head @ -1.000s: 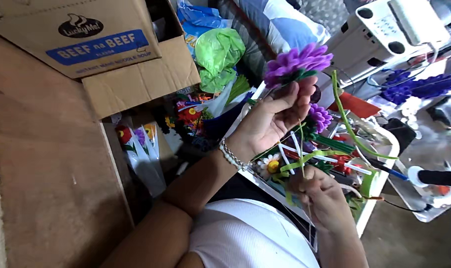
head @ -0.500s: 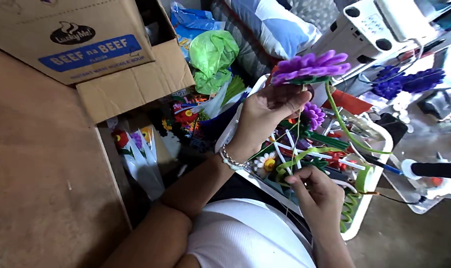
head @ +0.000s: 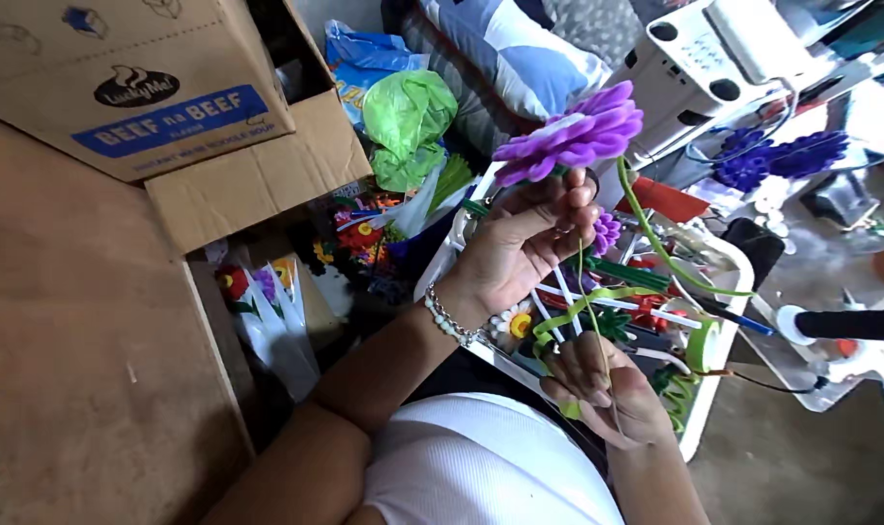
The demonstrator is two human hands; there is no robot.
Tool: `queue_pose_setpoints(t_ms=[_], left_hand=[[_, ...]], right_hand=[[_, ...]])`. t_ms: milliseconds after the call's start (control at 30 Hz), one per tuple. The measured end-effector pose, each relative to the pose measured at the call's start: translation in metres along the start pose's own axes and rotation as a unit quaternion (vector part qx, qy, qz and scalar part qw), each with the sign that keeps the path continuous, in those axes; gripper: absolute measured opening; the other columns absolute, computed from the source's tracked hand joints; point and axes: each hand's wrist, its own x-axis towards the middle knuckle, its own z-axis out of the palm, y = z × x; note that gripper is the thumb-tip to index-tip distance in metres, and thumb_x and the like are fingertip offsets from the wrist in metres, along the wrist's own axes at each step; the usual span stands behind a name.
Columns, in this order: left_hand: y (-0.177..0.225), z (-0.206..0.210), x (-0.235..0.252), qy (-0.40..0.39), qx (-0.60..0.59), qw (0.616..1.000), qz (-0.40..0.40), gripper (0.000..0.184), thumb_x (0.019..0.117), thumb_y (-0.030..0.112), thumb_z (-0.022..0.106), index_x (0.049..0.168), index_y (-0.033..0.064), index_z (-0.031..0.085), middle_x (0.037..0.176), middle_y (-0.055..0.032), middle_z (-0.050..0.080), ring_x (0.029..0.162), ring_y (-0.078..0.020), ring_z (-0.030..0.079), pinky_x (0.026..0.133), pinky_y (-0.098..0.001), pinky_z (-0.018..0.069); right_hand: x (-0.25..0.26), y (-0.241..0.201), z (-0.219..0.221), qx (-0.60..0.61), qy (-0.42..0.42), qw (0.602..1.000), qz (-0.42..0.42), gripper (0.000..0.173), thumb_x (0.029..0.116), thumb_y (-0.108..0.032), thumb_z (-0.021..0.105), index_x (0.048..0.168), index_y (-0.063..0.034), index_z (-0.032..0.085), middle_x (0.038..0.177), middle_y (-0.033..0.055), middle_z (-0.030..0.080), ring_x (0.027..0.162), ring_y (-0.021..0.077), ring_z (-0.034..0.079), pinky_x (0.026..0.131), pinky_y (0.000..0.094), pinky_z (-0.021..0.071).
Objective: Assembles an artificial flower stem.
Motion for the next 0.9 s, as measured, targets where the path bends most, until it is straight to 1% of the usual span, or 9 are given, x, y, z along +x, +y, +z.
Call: queue_pose_setpoints(t_ms=[133,267,367,433,500,567,733,833,900], left_hand=[[-0.002,0.004,-0.001,-0.011,-0.049,0.998,-0.032,0.031,0.1061,0.005,0.037,0.096,0.0196,0.062,0.085,0.0029,0.063,0.075,-0.0069,0.065,0.071,-0.02,0.0562],[-0.002,0.02,-0.003,0.095,0.071,0.993,-0.017,0.024,0.1084,0.009,0.043,0.104,0.014,0.066,0.089,0.0012,0.069,0.074,-0.0043,0.067,0.069,-0.0176,0.0574],[-0.005,0.023,-0.003,0.171,0.185,0.967,0.038,0.017,0.1074,0.013,0.051,0.117,0.0107,0.065,0.102,0.001,0.069,0.087,-0.0039,0.067,0.078,-0.0192,0.0572],[-0.009,0.019,-0.002,0.221,0.218,0.948,0.075,0.016,0.1032,0.01,0.059,0.115,0.0074,0.068,0.106,-0.0023,0.071,0.09,-0.0067,0.069,0.078,-0.0216,0.0579],[-0.012,0.013,-0.003,0.235,0.292,0.92,0.117,0.016,0.1003,0.009,0.064,0.113,0.0062,0.073,0.107,-0.0019,0.072,0.085,-0.0043,0.065,0.072,-0.0188,0.0537],[-0.012,0.008,-0.003,0.214,0.339,0.902,0.16,0.014,0.0994,0.006,0.064,0.11,0.0054,0.074,0.101,-0.0013,0.071,0.079,-0.0028,0.063,0.07,-0.0182,0.0531],[0.001,0.018,-0.004,0.149,0.231,0.959,0.072,0.018,0.1047,0.004,0.052,0.111,0.0049,0.069,0.102,-0.0029,0.071,0.075,-0.0019,0.064,0.069,-0.0163,0.0553],[0.001,0.021,-0.002,0.126,0.128,0.984,-0.001,0.021,0.1072,0.009,0.047,0.11,0.0102,0.067,0.089,0.0025,0.068,0.069,0.0,0.062,0.065,-0.0133,0.0536],[-0.004,0.015,0.0,0.086,0.053,0.995,-0.015,0.023,0.1073,0.009,0.043,0.107,0.0129,0.065,0.081,0.0035,0.065,0.065,-0.0013,0.061,0.063,-0.0142,0.0533]], right_hand=[[-0.002,0.001,-0.003,-0.067,-0.022,0.997,0.035,0.015,0.0992,-0.032,0.066,0.106,-0.0203,0.071,0.085,-0.0112,0.066,0.08,0.0005,0.062,0.075,0.0197,0.0513],[-0.003,-0.001,0.003,-0.299,0.093,0.95,-0.001,0.012,0.1,-0.034,0.066,0.101,-0.0232,0.071,0.086,-0.0115,0.067,0.077,-0.0021,0.062,0.072,0.0158,0.0518],[-0.004,-0.004,0.01,-0.52,0.196,0.829,-0.063,0.012,0.1006,-0.034,0.065,0.097,-0.0218,0.067,0.084,-0.0126,0.065,0.074,-0.0046,0.06,0.067,0.0126,0.0514],[-0.004,-0.007,0.013,-0.659,0.227,0.71,-0.102,0.023,0.1015,-0.034,0.063,0.093,-0.0118,0.066,0.083,-0.0062,0.065,0.072,-0.0045,0.059,0.065,0.0119,0.05],[-0.004,-0.009,0.017,-0.713,0.223,0.656,-0.111,0.03,0.1023,-0.035,0.062,0.092,-0.0077,0.066,0.082,-0.0029,0.065,0.073,-0.0052,0.058,0.066,0.0106,0.0489],[-0.006,-0.01,0.018,-0.68,0.208,0.695,-0.105,0.026,0.1024,-0.034,0.062,0.092,-0.011,0.067,0.082,-0.0057,0.065,0.073,-0.0056,0.059,0.066,0.0104,0.0493],[-0.009,-0.014,0.011,-0.259,0.078,0.963,-0.021,0.013,0.1011,-0.032,0.064,0.105,-0.0232,0.073,0.089,-0.0117,0.068,0.081,-0.0009,0.063,0.075,0.0171,0.0531],[-0.008,-0.005,0.002,0.017,-0.023,0.999,0.038,0.015,0.0997,-0.026,0.064,0.109,-0.0175,0.074,0.089,-0.0095,0.069,0.085,0.0028,0.065,0.082,0.0229,0.0535],[-0.005,0.002,0.002,0.063,-0.044,0.996,0.044,0.015,0.0989,-0.024,0.065,0.109,-0.0165,0.073,0.088,-0.0089,0.069,0.085,0.0031,0.065,0.08,0.0229,0.0528]])
